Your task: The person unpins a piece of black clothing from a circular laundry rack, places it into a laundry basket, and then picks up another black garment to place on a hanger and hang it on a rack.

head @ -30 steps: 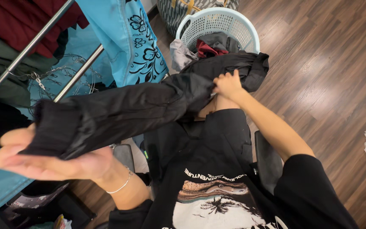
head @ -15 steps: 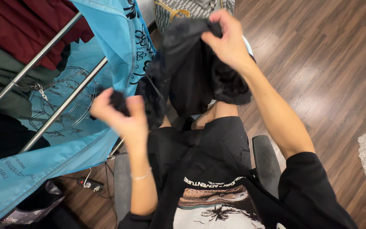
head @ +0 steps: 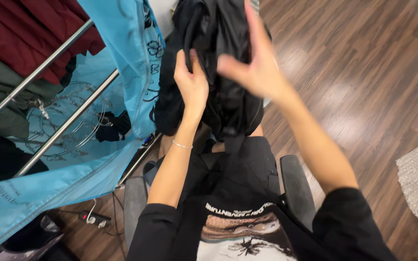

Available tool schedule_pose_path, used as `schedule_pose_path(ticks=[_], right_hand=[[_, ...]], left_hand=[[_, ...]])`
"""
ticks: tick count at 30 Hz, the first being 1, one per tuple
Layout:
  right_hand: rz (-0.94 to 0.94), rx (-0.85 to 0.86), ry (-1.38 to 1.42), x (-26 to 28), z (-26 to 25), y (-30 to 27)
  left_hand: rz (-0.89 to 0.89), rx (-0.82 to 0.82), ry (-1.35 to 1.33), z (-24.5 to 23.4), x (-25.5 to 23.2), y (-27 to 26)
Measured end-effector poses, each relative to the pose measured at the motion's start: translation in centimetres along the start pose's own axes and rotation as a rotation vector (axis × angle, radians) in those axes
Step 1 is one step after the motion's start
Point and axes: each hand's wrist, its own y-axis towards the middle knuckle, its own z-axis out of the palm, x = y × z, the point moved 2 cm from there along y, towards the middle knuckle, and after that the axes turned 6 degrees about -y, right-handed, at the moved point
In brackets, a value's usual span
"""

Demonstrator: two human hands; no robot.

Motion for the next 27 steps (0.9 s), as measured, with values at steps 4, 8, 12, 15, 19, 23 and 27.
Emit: schedule_pose_path(ticks=[4,8,12,15,19,23,27], right_hand=[[0.094,0.123,-0.405,-2.1,3.0,-7.5],[0.237,-0.111,-0.525,-5.6,1.0,-10.8],[0.688,-0.243,-0.352,-10.3,-4.5,-12.2],[0.66,-0.364,0.144,-10.0,-7.5,-10.5],[0.727,-0.38,0.54,-5.6,-10.4,-7.7],[0.711,-0.327,0.623,-3.2,-10.7,-4.9],[0.667,-0.396,0.644,-4.1,-10.5,-3.1]], left_hand=[[-0.063,-0.007,0.011,0.7,0.6,-0.3],[0.098,0.049,-0.111,2.9,-0.9,0.8],[0.08,0.101,-0.16,3.6,-1.2,2.6],[0.094,0.181,-0.102,3.7,-1.9,4.6],[0.22,0.172,-0.01,4.1,-1.9,7.8],[0.146,0.167,-0.035,6.6,1.8,9.7],[0.194,0.247,-0.072,8.4,6.9,9.8]])
